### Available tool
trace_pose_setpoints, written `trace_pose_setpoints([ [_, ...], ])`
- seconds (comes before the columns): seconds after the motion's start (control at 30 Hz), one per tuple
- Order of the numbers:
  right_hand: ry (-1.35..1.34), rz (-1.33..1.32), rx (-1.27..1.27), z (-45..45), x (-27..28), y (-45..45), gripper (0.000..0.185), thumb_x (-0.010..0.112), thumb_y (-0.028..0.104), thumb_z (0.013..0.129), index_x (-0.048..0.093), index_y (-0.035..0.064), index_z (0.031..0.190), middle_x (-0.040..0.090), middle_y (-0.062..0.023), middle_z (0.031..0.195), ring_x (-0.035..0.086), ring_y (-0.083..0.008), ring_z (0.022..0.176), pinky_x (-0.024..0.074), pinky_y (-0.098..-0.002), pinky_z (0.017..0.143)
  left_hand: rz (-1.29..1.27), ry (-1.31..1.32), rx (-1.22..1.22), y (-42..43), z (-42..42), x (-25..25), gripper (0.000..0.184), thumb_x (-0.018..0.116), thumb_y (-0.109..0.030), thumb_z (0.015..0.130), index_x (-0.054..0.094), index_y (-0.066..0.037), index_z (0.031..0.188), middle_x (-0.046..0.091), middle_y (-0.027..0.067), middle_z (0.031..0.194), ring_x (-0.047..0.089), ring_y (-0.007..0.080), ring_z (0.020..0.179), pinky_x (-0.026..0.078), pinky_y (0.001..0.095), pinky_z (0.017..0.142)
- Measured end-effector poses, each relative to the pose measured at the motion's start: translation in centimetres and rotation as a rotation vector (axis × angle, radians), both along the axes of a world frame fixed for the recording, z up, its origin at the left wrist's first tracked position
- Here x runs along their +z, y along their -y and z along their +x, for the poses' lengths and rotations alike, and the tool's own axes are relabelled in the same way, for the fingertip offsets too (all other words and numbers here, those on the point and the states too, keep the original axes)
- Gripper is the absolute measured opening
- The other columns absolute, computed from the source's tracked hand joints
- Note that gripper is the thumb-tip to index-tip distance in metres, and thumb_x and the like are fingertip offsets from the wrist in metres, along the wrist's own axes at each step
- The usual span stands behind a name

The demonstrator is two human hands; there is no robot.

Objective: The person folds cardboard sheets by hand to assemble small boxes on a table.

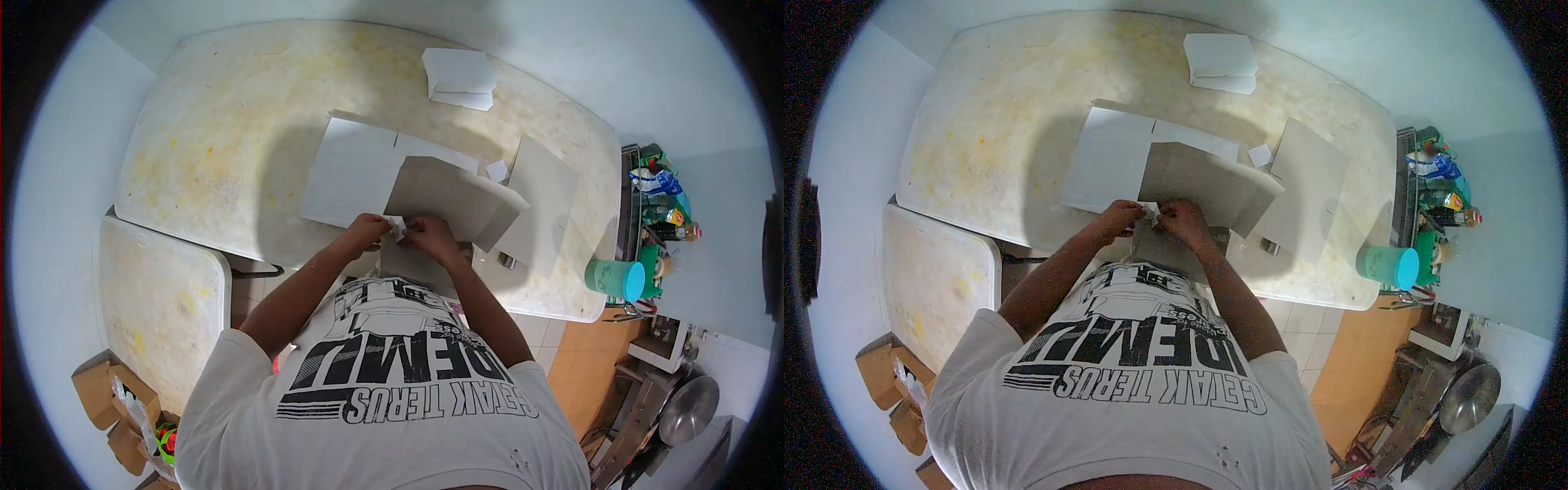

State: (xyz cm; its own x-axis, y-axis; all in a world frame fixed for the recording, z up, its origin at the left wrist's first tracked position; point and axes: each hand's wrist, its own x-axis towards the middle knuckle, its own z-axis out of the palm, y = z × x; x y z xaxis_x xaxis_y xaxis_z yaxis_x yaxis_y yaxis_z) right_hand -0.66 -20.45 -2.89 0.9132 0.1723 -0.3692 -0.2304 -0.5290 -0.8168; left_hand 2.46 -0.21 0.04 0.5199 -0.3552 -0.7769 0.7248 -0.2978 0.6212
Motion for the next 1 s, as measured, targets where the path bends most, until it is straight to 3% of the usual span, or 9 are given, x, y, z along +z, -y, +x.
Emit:
trace_pose_setpoints([
  [0.07,-0.025,0.032,-0.059,-0.7,-0.7,-0.1,0.021,0.067,0.017,0.082,0.066,-0.0002,0.094,0.068,-0.0078,0.08,0.064,-0.0134,0.066,0.0505,-0.0281,0.057,-0.024,-0.027,-0.015,0.0,0.0,-0.4,0.024,0.056,-0.027,0.092,0.063,-0.009,0.106,0.062,0.0048,0.095,0.057,0.0186,0.087,0.046,0.0386,0.077],
  [0.17,-0.02,-0.083,-0.111,-1.1,2.3,-1.1,0.021,0.067,0.018,0.083,0.066,-0.0008,0.093,0.068,-0.0081,0.079,0.063,-0.0131,0.063,0.0497,-0.0278,0.055,-0.13,-0.028,0.248,1.2,-1.3,0.6,0.014,0.057,-0.022,0.09,0.064,-0.01,0.089,0.053,-0.0018,0.069,0.048,0.0101,0.057,0.039,0.0267,0.049],
  [0.27,0.045,-0.131,-0.106,-1.4,1.5,-1.4,0.022,0.068,0.017,0.082,0.066,-0.0012,0.094,0.067,-0.0078,0.078,0.062,-0.0129,0.062,0.05,-0.0272,0.055,-0.061,0.034,0.222,1.7,-1.5,0.6,0.015,0.058,-0.023,0.09,0.064,-0.01,0.087,0.053,-0.0023,0.068,0.047,0.0087,0.056,0.037,0.0255,0.047],
  [0.47,-0.072,0.16,-0.311,-1.8,1.1,-1.9,0.018,0.066,0.014,0.085,0.066,-0.0016,0.094,0.067,-0.0065,0.081,0.065,-0.0131,0.068,0.0508,-0.0266,0.056,-0.082,0.068,0.224,1.3,-1.8,-1.8,0.019,0.06,-0.027,0.09,0.063,-0.009,0.084,0.056,-0.0016,0.068,0.049,0.0085,0.058,0.038,0.0248,0.048],
  [0.57,0.006,0.058,-0.237,-1.7,-0.9,-2.0,0.016,0.064,0.013,0.087,0.066,-0.0011,0.094,0.068,-0.0057,0.083,0.066,-0.0131,0.07,0.0519,-0.0267,0.059,-0.1,0.061,0.265,1.3,-2.0,-1.5,0.02,0.06,-0.027,0.09,0.065,-0.008,0.087,0.058,-0.0008,0.069,0.051,0.009,0.059,0.04,0.0258,0.051],
  [0.67,-0.053,0.143,-0.271,-2.1,-0.4,-2.1,0.017,0.064,0.013,0.087,0.065,-0.001,0.096,0.067,-0.0062,0.082,0.065,-0.0136,0.07,0.0524,-0.0271,0.063,-0.074,0.099,0.226,1.5,-2.2,0.1,0.023,0.059,-0.027,0.091,0.067,-0.005,0.089,0.061,0.0015,0.073,0.054,0.0115,0.062,0.045,0.0292,0.057],
  [0.77,0.019,-0.033,-0.27,-2.6,1.1,-2.7,0.018,0.064,0.012,0.086,0.064,-0.0022,0.097,0.068,-0.0082,0.086,0.065,-0.0139,0.074,0.0526,-0.0278,0.066,-0.034,0.39,0.135,1.3,-2.5,-4.9,0.028,0.06,-0.027,0.09,0.067,0.001,0.089,0.065,0.0079,0.077,0.06,0.0165,0.067,0.048,0.0324,0.063],
  [0.87,0.015,0.087,-0.339,-3.6,1.0,-3.1,0.02,0.065,0.012,0.086,0.063,-0.0039,0.098,0.067,-0.0099,0.089,0.064,-0.0138,0.079,0.0526,-0.0279,0.066,0.211,0.777,0.026,1.2,-3.2,-4.1,0.033,0.06,-0.028,0.089,0.065,0.004,0.085,0.066,0.0142,0.077,0.062,0.0206,0.069,0.048,0.0338,0.065],
  [1.0,-0.089,0.198,-0.301,-4.2,1.6,-3.3,0.021,0.065,0.013,0.086,0.063,-0.0048,0.096,0.067,-0.0098,0.09,0.063,-0.0137,0.081,0.0532,-0.0277,0.067,0.206,0.683,-0.023,0.5,-4.2,-2.9,0.027,0.056,-0.025,0.095,0.064,0.001,0.095,0.066,0.01,0.085,0.06,0.0157,0.077,0.049,0.0326,0.071],
])
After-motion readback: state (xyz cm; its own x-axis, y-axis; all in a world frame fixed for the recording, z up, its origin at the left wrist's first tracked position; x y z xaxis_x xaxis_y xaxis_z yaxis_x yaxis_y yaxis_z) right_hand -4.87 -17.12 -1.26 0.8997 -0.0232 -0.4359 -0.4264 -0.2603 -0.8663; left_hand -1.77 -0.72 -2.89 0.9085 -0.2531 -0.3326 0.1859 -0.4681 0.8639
